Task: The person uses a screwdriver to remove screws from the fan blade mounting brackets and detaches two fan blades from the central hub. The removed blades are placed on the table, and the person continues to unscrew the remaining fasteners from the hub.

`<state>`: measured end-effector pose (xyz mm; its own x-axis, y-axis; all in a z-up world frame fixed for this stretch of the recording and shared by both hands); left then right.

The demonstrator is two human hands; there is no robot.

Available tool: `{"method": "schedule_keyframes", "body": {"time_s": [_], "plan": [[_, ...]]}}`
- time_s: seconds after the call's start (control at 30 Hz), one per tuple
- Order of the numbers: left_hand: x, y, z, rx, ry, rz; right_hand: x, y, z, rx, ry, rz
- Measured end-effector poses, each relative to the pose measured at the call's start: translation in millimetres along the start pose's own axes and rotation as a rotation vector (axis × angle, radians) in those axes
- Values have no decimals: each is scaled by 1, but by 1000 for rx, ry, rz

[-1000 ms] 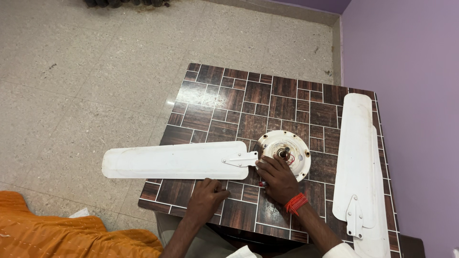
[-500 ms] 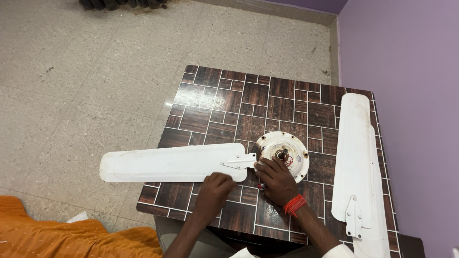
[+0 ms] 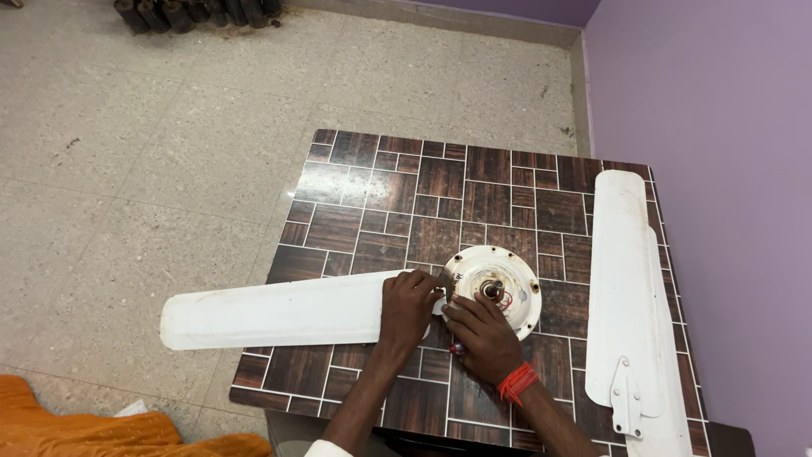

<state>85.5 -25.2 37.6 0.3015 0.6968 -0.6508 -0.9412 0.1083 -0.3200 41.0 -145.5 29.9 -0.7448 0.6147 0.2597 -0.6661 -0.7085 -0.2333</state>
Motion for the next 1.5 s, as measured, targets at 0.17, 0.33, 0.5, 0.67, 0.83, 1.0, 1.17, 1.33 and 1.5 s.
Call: {"method": "schedule_keyframes", "body": {"time_s": [0.17, 0.33, 0.5, 0.67, 0.83, 1.0, 1.17, 1.33, 1.5], "plan": [[5, 2, -7, 3, 2, -40, 0, 0, 3, -20, -9, -4], [6, 1, -13, 9, 72, -53, -1, 0, 1, -20, -26, -5], [2, -2, -12, 17, 89, -80, -2, 0, -1, -13, -20, 1], [2, 0, -16, 67, 59, -114, -5, 3, -5, -10, -19, -7], [3, 4, -21, 64, 89, -124, -8, 5, -14, -6, -7, -3], [5, 3, -21, 83, 111, -73, -8, 5, -14, -6, -1, 2], [3, -1, -9, 18, 118, -58, -4, 3, -5, -19, -24, -2], [4, -3, -11, 52, 101, -57, -3, 0, 1, -28, -5, -8], [-2, -6, -7, 46, 63, -88, -1, 0, 3, -49, -20, -1]]}}
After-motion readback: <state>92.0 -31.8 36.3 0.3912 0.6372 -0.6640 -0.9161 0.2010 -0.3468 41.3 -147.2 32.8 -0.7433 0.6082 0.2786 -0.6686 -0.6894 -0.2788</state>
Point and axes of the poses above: each hand's wrist, its own y-axis away from the middle knuckle, its own z-axis out of the back of the hand, x = y × z, the point moved 10 cm from there along -y, towards the middle knuckle, and after that the axes turned 5 degrees about x, right-handed, at the moved point
